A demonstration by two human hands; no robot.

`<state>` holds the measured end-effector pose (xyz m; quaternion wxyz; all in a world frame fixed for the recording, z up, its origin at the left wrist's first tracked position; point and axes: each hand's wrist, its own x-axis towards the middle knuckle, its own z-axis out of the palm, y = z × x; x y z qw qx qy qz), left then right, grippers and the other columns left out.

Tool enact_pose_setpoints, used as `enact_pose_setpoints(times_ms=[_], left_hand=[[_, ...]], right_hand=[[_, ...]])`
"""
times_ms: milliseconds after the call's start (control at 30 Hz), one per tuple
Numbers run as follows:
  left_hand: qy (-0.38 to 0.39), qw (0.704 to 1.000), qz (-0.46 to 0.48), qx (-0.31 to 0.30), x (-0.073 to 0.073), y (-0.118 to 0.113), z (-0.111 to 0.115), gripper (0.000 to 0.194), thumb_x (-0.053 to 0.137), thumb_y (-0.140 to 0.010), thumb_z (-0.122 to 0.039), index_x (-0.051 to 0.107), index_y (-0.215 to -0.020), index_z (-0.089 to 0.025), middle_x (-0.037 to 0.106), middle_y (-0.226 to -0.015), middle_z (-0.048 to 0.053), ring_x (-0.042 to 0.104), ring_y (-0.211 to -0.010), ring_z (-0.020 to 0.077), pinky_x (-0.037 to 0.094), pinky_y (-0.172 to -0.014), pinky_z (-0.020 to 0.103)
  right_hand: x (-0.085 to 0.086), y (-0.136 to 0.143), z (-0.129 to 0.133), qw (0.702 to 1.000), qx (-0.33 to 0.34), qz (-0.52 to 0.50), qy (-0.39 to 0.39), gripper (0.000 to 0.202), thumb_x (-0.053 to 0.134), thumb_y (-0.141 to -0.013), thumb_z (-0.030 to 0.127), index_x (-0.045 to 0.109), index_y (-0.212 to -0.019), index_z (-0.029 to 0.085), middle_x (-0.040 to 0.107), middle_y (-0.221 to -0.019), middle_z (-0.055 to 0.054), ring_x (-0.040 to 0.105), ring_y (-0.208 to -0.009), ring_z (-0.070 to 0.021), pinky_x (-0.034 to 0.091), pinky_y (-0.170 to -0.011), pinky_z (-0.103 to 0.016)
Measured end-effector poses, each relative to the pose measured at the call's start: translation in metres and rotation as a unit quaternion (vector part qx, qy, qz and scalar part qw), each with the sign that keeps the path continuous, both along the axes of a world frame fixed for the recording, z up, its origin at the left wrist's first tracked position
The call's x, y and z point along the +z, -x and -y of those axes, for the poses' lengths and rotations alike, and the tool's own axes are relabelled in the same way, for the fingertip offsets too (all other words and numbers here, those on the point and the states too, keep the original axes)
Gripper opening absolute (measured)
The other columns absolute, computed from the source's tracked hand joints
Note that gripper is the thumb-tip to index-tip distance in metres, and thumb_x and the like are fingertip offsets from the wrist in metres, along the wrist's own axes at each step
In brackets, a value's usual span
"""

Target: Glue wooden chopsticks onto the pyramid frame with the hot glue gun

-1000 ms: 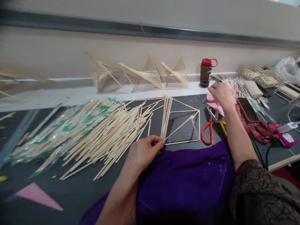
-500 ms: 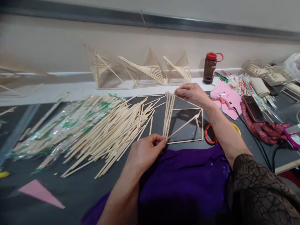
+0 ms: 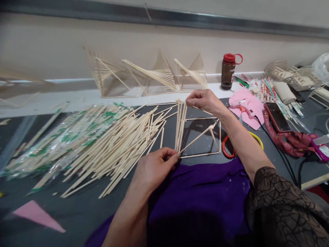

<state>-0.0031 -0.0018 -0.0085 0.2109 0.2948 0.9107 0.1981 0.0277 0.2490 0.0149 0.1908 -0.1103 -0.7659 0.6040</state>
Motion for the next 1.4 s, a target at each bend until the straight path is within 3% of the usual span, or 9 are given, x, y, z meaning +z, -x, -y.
enact_pose_setpoints(times_ms=[433, 733, 1400], left_hand=[[0.012, 1.0, 0.003, 0.002, 0.002, 0.0, -0.001, 0.018, 0.057, -0.086, -0.031, 0.072, -0.082, -0.023, 0.074, -0.072, 0.001, 0.069, -0.073, 0.0206, 0.044, -0.069, 0.028], [0.006, 1.0, -0.005, 0.001, 0.003, -0.001, 0.0, 0.018, 0.057, -0.087, -0.03, 0.072, -0.079, -0.023, 0.074, -0.072, 0.001, 0.068, -0.071, 0.0199, 0.043, -0.068, 0.029], [0.003, 1.0, 0.001, -0.003, 0.0, -0.001, -0.001, 0.017, 0.058, -0.087, -0.028, 0.071, -0.078, -0.023, 0.074, -0.07, 0.001, 0.068, -0.069, 0.0192, 0.043, -0.066, 0.028]], right_hand=[[0.003, -0.002, 0.005, 1.0, -0.022, 0.005, -0.004, 0.005, 0.067, -0.072, 0.01, 0.065, -0.068, 0.014, 0.059, -0.06, 0.003, 0.042, -0.054, -0.0071, 0.032, -0.053, -0.024], [0.001, -0.002, 0.002, 1.0, -0.016, 0.006, 0.02, 0.005, 0.07, -0.073, 0.014, 0.068, -0.077, 0.013, 0.062, -0.061, 0.002, 0.046, -0.056, -0.008, 0.033, -0.054, -0.023], [-0.007, 0.001, 0.0, 1.0, -0.006, -0.007, 0.018, 0.01, 0.072, -0.076, 0.021, 0.067, -0.07, 0.014, 0.062, -0.06, 0.002, 0.04, -0.054, -0.0071, 0.029, -0.054, -0.023]])
